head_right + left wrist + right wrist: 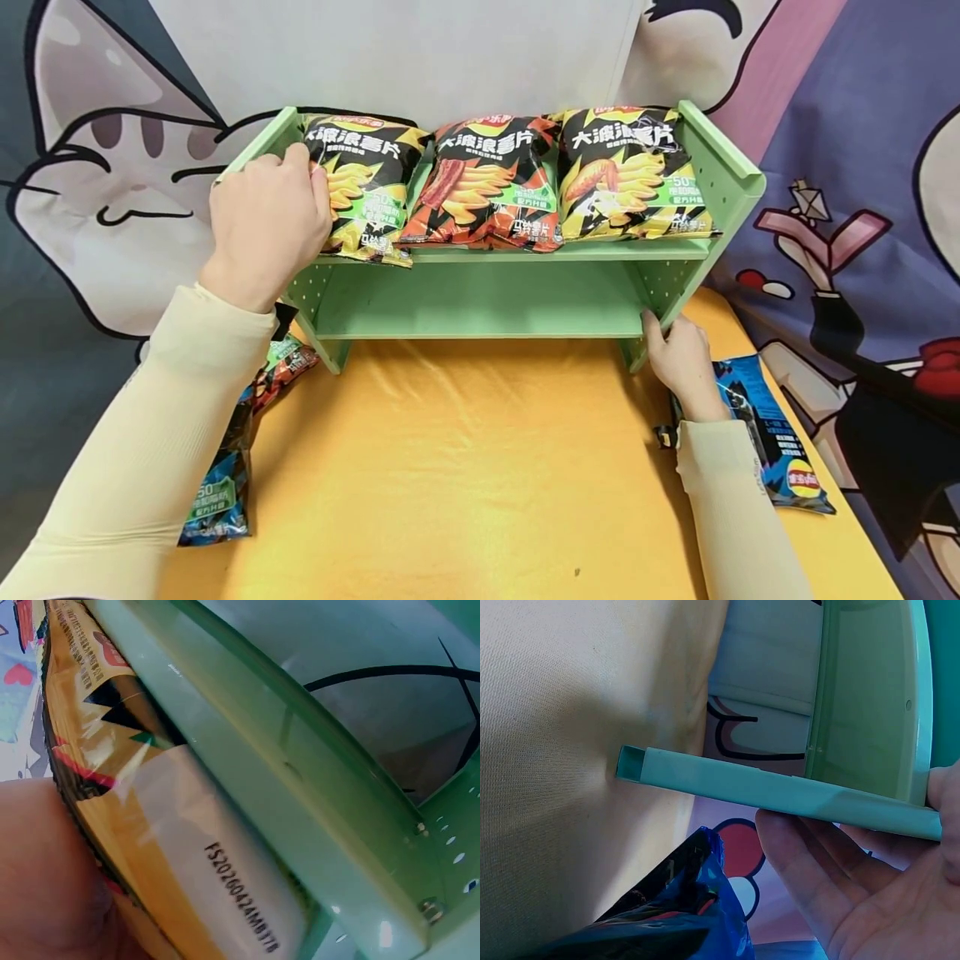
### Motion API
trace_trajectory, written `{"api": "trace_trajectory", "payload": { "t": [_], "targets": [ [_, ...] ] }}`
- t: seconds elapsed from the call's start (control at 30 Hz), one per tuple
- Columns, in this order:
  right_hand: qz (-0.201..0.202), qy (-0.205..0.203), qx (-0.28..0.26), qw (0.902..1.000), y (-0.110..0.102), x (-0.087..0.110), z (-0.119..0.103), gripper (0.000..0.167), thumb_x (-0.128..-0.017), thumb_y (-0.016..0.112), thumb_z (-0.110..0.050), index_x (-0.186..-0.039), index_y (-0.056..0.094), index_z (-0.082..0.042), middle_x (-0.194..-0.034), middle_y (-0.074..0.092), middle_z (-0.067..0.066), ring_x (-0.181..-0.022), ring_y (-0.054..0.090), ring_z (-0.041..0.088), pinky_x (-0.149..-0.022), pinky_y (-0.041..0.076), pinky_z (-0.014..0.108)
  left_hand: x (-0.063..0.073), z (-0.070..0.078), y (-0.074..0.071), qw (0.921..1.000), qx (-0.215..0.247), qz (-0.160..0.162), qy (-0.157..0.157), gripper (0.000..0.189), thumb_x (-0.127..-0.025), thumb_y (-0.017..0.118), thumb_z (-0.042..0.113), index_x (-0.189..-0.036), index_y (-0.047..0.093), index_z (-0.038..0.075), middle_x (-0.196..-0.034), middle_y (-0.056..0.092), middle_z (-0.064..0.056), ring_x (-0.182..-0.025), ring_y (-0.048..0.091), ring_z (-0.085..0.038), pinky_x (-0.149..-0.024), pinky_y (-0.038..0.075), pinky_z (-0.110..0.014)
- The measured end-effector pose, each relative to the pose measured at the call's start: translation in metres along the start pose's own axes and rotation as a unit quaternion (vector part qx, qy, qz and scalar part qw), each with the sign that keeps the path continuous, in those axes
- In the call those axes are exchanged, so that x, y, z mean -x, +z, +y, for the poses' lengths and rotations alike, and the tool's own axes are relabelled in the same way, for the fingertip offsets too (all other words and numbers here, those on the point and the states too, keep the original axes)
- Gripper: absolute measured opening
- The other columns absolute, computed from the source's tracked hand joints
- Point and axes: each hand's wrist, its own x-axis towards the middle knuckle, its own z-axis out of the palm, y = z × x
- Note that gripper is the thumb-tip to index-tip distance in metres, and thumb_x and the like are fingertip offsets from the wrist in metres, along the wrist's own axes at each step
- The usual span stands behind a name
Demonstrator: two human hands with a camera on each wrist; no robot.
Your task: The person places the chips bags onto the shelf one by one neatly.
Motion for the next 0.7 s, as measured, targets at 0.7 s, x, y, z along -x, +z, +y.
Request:
{"api": "trace_trajectory", "payload": {
  "t": [0.7],
  "targets": [
    [-0.002,-0.001,-0.003,1.0000,0.0006,-0.0007,-0.0003,0.050,-0.110,0.040,-0.038,-0.113,0.067,0.004,-0.098,0.072,0.030,-0.080,0.062,0.039,-0.065,0.042,0.038,0.0010,-0.0032,0.0008,0.9994,0.034,0.006,0.010,0.054,-0.110,0.028,0.031,-0.140,0.046,-0.010,-0.110,0.064,-0.034,-0.090,0.067,-0.054,-0.073,0.056,-0.062]
  ]
}}
